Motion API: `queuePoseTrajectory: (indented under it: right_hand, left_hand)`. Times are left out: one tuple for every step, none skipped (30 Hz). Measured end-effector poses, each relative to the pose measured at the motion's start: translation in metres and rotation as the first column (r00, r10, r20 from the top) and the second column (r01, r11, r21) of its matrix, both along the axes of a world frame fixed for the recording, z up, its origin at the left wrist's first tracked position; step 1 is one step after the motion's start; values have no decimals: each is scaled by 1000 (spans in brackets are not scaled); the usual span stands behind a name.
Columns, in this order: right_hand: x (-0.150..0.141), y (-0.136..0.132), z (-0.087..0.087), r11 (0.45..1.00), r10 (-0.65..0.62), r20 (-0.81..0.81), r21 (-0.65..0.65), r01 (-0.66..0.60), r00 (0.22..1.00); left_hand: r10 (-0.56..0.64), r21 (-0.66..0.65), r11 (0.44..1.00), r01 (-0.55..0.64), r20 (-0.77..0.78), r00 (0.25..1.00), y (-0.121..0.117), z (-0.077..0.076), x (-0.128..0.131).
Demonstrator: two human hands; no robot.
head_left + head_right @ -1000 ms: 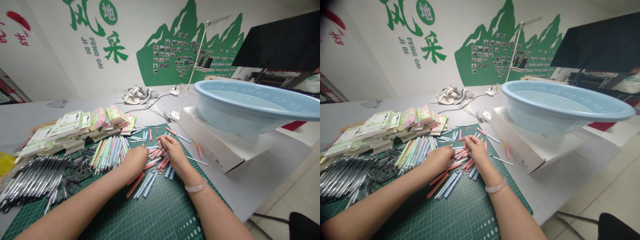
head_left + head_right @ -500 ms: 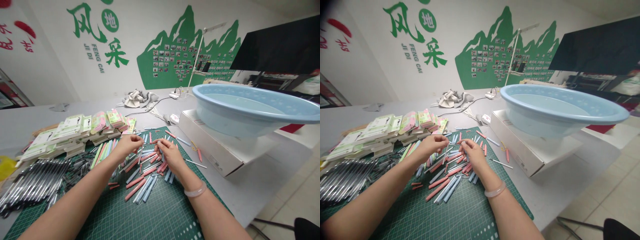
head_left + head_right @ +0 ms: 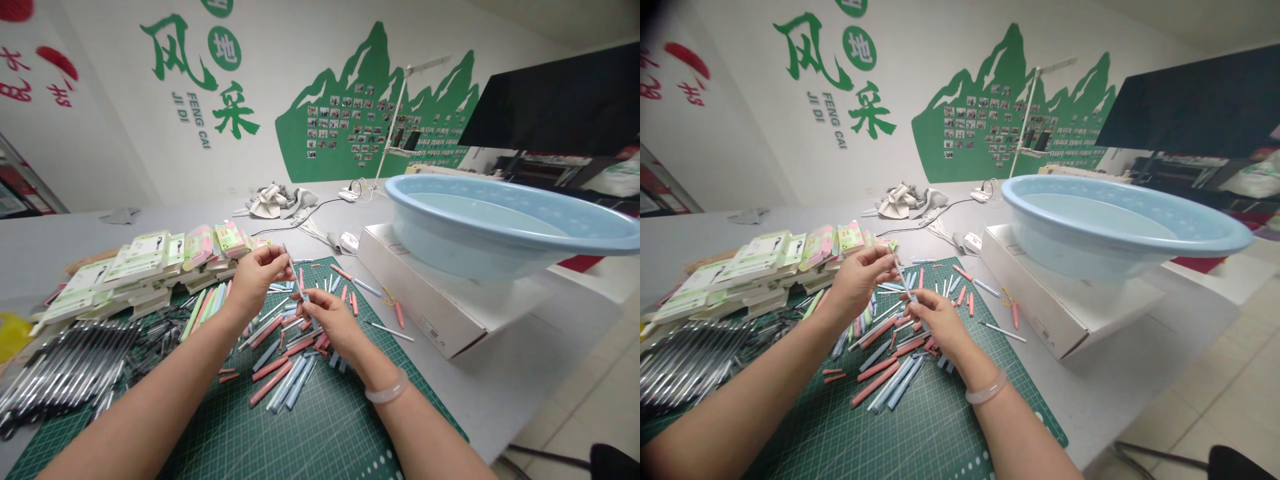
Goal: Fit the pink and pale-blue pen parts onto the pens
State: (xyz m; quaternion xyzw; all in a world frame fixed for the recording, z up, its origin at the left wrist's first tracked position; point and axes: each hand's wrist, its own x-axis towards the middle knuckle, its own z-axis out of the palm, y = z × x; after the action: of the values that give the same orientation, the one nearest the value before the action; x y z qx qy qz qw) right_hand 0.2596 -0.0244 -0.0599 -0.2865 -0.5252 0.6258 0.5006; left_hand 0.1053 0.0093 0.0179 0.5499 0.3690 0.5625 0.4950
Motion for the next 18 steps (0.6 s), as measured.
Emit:
queuePoseTrajectory:
  right_hand:
    - [0, 0, 1, 1000, 6, -1, -1, -6, 1000]
    - [0, 0, 1, 1000, 13, -4, -2, -13, 1000]
    - [-1, 0, 1, 1000, 19, -10, -1, -19, 1000]
    - [-1, -1, 1, 1000, 23, -18, 0, -23, 1000]
    - [-2, -1, 2, 1000, 24, -29, 2, -24, 999]
    - [-2, -1, 2, 1000, 21, -43, 0, -21, 999]
    - [-2, -1, 2, 1000, 14, -60, -8, -14, 998]
    - [-3, -1, 2, 1000, 6, -83, -23, -8, 997]
    - [-3, -1, 2, 999, 1, -107, -43, -5, 994]
    - [-3, -2, 2, 998, -3, -132, -64, -5, 991]
    - [-3, -2, 2, 996, -6, -156, -83, -7, 988]
    - [-4, -3, 3, 995, -6, -176, -99, -12, 984]
    - [-4, -3, 4, 994, -3, -192, -110, -19, 981]
    - [-4, -4, 4, 993, 3, -203, -118, -27, 979]
    - [-4, -4, 5, 992, 11, -213, -122, -38, 977]
    - [-4, -5, 7, 991, 21, -224, -124, -50, 974]
    - [-4, -6, 8, 990, 34, -233, -124, -64, 972]
    - [-4, -6, 9, 990, 43, -240, -122, -75, 970]
  left_hand:
    - [6, 2, 1000, -6, 3, 1000, 0, -1, 1]
    - [11, 2, 1000, -11, 4, 1000, 0, -2, 2]
    - [11, 1, 1000, -11, 3, 1000, 0, -3, 3]
    - [10, 1, 1000, -10, -6, 1000, 0, -4, 3]
    - [8, 2, 1000, -8, -28, 1000, -1, -5, 4]
    - [9, 3, 1000, -9, -63, 998, -2, -6, 5]
    - [10, 3, 1000, -9, -105, 994, -3, -7, 6]
    - [7, 3, 1000, -7, -150, 989, -4, -9, 7]
    - [1, 4, 1000, 0, -191, 982, -5, -12, 8]
    - [-6, 9, 1000, 9, -222, 975, -6, -14, 9]
    - [-15, 15, 1000, 19, -241, 970, -8, -17, 9]
    - [-19, 21, 999, 25, -250, 968, -8, -19, 9]
    - [-15, 26, 999, 22, -250, 968, -9, -21, 9]
    - [-10, 23, 1000, 16, -245, 970, -9, -23, 9]
    - [-12, 8, 1000, 14, -228, 974, -9, -24, 9]
    - [-29, -20, 999, 26, -200, 979, -9, -24, 9]
    - [-61, -58, 997, 52, -159, 985, -9, -24, 9]
    - [-99, -96, 991, 88, -108, 989, -9, -23, 9]
